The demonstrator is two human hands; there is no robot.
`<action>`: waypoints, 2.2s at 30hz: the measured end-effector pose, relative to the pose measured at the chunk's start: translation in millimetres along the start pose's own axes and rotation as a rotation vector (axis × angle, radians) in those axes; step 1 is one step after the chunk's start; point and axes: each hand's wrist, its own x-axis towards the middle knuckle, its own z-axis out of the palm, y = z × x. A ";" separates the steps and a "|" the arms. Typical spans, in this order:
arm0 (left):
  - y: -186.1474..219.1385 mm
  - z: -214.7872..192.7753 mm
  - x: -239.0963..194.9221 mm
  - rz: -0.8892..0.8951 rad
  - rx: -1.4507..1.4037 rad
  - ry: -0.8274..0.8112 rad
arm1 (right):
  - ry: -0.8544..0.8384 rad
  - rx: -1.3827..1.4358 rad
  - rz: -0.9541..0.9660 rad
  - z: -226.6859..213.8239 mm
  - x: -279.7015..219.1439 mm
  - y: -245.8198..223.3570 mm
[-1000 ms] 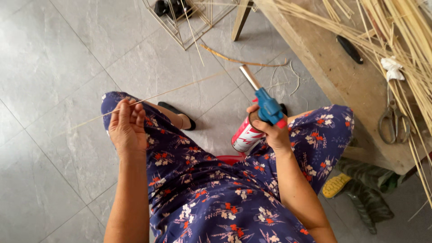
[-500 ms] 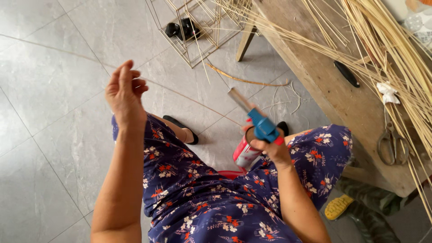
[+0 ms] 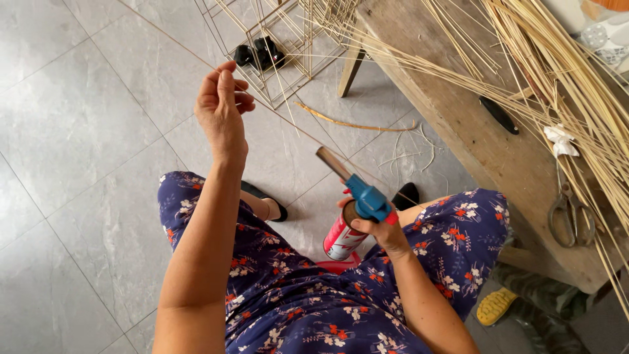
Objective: The person sits on a low stool and uses a handheld blowtorch to heat thin bamboo sticks one by one. They pick up a stick, apply the flame along its length, and then place it back on the pile or a nearby frame.
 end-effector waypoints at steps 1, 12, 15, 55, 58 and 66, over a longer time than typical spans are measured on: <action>-1.2 1.5 7.0 0.022 -0.010 0.005 | 0.012 0.002 -0.039 -3.0 0.8 -0.2; -9.0 23.5 39.1 0.030 0.016 -0.055 | -0.016 0.128 -0.025 -6.5 38.8 -4.4; -17.4 38.4 34.4 0.005 -0.020 -0.066 | -0.055 0.195 0.042 -2.8 39.8 2.4; -94.1 46.6 -140.9 -0.351 -0.043 -0.737 | 0.185 0.146 -0.055 -9.2 55.2 8.5; -89.0 44.2 -140.7 -0.419 -0.031 -0.711 | 0.151 0.100 -0.075 -7.2 57.0 11.1; -81.7 49.4 -141.5 -0.153 0.169 -0.483 | 0.135 0.092 -0.025 -6.2 55.8 17.9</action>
